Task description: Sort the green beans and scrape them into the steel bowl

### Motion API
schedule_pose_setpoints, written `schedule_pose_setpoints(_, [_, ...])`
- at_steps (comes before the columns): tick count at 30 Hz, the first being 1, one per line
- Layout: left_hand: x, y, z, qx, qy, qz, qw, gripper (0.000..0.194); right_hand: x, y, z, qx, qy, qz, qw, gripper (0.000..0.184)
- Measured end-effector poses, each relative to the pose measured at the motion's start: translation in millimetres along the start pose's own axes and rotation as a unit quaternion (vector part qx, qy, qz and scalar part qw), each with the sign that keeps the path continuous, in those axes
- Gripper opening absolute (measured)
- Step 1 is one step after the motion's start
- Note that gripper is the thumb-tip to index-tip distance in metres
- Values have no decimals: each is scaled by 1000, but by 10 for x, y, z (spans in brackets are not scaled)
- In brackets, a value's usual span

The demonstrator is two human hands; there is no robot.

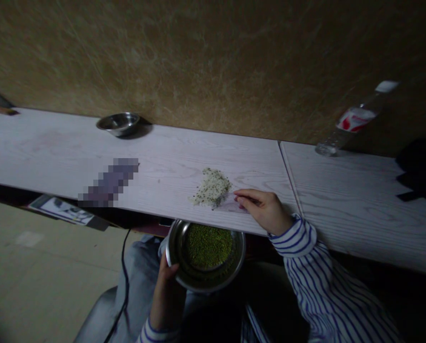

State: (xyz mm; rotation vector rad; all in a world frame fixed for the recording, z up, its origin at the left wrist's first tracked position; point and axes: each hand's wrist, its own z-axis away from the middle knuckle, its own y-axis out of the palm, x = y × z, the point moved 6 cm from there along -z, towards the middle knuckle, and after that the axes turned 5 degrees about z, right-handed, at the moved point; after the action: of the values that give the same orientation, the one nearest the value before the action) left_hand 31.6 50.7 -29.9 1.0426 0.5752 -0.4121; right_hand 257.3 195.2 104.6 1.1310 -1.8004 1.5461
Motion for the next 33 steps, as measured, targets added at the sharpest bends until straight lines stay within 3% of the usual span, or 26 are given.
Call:
schedule_pose_setpoints(11, [-15, 2, -2, 0, 7, -2, 1000, 47, 75, 141, 51, 36, 1, 1, 999, 26])
schedule_pose_setpoints(18, [53, 5, 1, 14, -7, 4, 1000, 57, 170, 231, 219, 71, 14, -37, 997, 24])
schedule_pose_setpoints(23, [86, -16, -27, 18, -11, 10, 1000, 61, 86, 243, 165, -11, 16, -60, 998, 33])
schedule_pose_setpoints(27, [108, -28, -39, 9, -21, 18, 1000, 61, 363, 459, 88, -63, -71, 38, 995, 28])
schedule_pose_setpoints(30, [95, -7, -17, 10, -37, 40, 998, 58, 735, 725, 82, -103, -174, 135, 970, 26])
schedule_pose_setpoints(33, [55, -7, 4, 3, -45, 53, 998, 58, 930, 1003, 78, -75, -203, 202, 955, 29])
